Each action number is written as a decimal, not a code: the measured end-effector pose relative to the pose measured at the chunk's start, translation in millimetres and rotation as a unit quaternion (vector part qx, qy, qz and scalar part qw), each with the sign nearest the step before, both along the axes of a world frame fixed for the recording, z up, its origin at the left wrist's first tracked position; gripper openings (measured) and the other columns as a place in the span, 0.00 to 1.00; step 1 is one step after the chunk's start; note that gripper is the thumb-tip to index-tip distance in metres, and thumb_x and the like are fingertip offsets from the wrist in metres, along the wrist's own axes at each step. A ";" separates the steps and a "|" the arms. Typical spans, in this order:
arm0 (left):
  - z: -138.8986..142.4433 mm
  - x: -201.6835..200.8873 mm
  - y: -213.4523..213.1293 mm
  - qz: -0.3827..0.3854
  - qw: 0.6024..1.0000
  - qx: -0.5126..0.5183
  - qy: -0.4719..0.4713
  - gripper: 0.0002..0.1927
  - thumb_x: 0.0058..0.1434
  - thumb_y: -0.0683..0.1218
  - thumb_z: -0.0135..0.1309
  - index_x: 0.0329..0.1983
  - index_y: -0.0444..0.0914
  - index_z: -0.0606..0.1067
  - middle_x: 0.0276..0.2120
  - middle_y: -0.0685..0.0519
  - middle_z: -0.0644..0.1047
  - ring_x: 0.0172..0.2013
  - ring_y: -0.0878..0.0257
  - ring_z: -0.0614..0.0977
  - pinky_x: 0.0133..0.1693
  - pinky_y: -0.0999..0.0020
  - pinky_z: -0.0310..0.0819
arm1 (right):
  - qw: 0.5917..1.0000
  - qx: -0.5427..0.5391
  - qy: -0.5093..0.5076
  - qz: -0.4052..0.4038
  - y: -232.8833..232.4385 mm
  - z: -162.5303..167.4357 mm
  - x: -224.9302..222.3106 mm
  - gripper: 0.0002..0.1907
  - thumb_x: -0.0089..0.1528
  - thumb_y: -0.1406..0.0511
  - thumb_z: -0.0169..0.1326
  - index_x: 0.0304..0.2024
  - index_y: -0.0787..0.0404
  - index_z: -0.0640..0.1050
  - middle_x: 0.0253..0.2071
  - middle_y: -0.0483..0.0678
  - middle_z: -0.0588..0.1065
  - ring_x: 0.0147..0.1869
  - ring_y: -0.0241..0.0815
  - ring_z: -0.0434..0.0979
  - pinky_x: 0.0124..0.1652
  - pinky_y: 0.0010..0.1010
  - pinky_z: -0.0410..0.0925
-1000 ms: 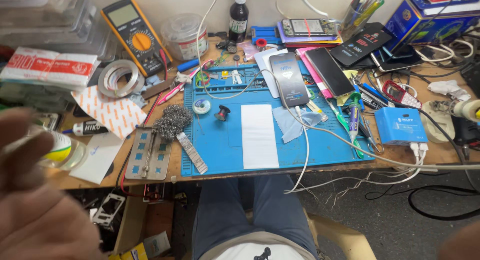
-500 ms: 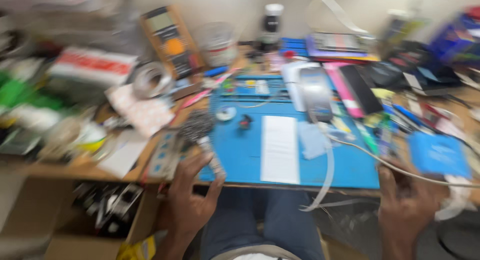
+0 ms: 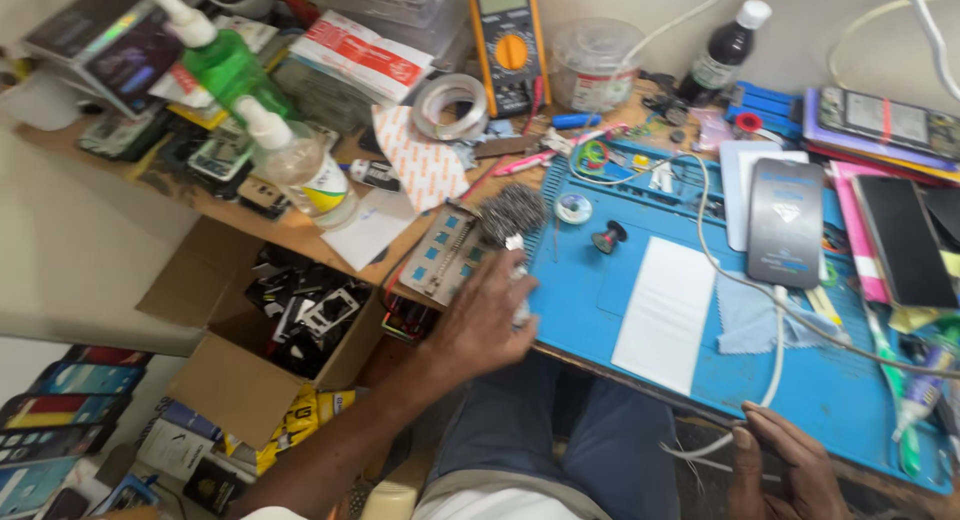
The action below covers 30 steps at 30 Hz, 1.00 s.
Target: The person uses a yellow-handled screwdriver to work on the internal components of a disassembled smartphone on a blue mat. They then connect a white charging cable to the phone and test the screen, which lights up. The person repeats the charging test on a second smartphone.
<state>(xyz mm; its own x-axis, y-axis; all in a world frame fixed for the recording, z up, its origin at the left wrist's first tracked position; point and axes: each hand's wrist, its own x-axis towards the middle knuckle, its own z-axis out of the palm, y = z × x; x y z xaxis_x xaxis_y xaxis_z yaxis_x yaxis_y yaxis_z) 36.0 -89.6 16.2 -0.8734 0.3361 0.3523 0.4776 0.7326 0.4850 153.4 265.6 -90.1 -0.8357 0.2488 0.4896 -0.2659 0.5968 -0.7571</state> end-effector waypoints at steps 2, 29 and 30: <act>-3.2 -9.0 -6.2 -0.005 0.999 -0.011 0.040 0.17 0.53 0.42 0.60 0.47 0.35 0.78 0.55 0.39 0.71 0.57 0.43 0.72 0.58 0.51 0.71 | 0.998 0.022 -0.028 -0.060 -12.7 14.5 14.2 0.08 0.69 0.70 0.59 0.49 0.70 0.78 0.51 0.62 0.79 0.53 0.44 0.81 0.45 0.24 0.73; 58.8 -81.4 77.7 -0.156 0.984 0.053 0.063 0.23 0.64 0.50 0.60 0.60 0.40 0.71 0.40 0.49 0.78 0.39 0.55 0.83 0.41 0.58 0.80 | 0.998 -0.063 0.021 -0.017 -29.4 164.0 -48.3 0.32 0.53 0.75 0.61 0.60 0.67 0.68 0.52 0.51 0.74 0.46 0.36 0.79 0.49 0.25 0.72; 62.3 -78.9 89.1 -0.177 0.975 0.101 0.084 0.28 0.64 0.49 0.59 0.65 0.39 0.67 0.38 0.47 0.77 0.38 0.54 0.82 0.40 0.57 0.79 | 0.997 -0.054 0.036 0.030 -34.0 183.4 -62.7 0.34 0.52 0.74 0.60 0.61 0.68 0.67 0.54 0.51 0.73 0.45 0.36 0.80 0.48 0.26 0.73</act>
